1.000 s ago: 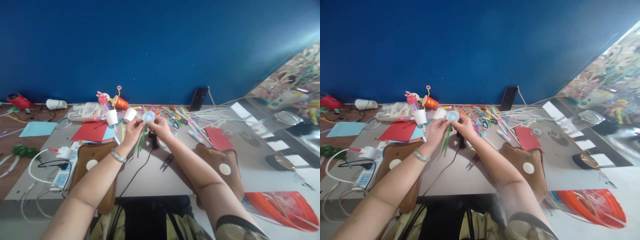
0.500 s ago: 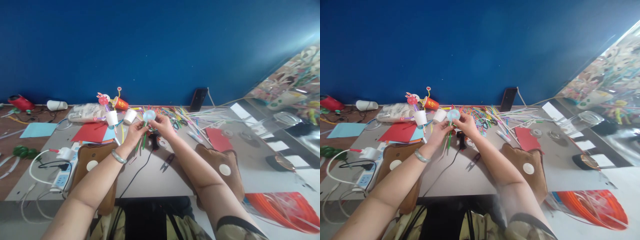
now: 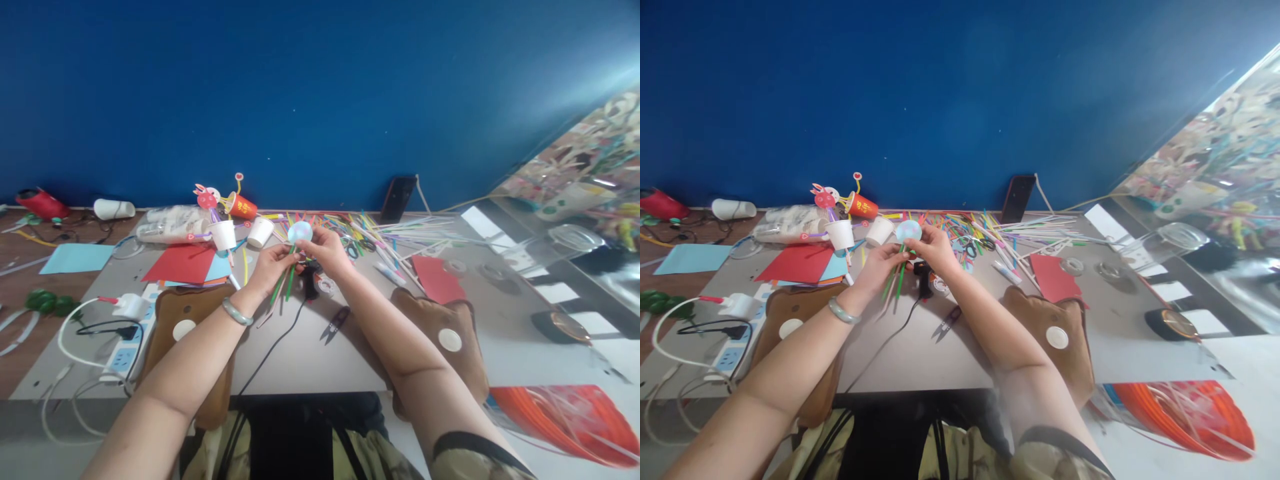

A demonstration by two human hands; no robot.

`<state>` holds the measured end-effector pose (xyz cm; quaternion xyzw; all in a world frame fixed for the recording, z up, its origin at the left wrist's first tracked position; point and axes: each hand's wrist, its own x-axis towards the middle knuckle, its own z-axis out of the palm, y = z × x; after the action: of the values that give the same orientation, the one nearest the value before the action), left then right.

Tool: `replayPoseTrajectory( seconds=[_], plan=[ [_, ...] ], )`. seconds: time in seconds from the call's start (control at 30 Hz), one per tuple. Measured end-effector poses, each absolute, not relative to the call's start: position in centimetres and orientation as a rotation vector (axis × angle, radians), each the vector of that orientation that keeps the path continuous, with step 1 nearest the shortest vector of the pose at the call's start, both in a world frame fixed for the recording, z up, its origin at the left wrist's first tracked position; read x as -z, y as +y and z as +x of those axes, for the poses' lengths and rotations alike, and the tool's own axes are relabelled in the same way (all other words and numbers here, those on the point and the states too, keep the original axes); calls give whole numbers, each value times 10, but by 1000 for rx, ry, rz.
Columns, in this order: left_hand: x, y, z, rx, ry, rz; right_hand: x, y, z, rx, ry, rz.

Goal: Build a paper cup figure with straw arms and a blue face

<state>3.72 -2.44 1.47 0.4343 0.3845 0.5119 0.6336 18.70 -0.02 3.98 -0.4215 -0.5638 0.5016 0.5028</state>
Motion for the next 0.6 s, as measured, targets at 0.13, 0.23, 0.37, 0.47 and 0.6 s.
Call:
replayPoseTrajectory(
  seconds=[0.13, 0.23, 0.37, 0.47, 0.6],
  plan=[
    [-16, -25, 37, -1155, 905, 1038, -35, 2, 187, -1135, -1313, -1003],
    [-16, -24, 36, -1113, 909, 1041, -35, 2, 186, -1088, -1305, -998],
    [-15, -24, 34, -1117, 900, 1005, -35, 2, 186, -1036, -1308, -1013],
    [-15, -24, 34, -1125, 900, 987, -34, 3, 187, -1013, -1272, -1019],
    [-16, -24, 34, -1129, 911, 1002, -32, 5, 188, -1039, -1218, -992]
  ],
)
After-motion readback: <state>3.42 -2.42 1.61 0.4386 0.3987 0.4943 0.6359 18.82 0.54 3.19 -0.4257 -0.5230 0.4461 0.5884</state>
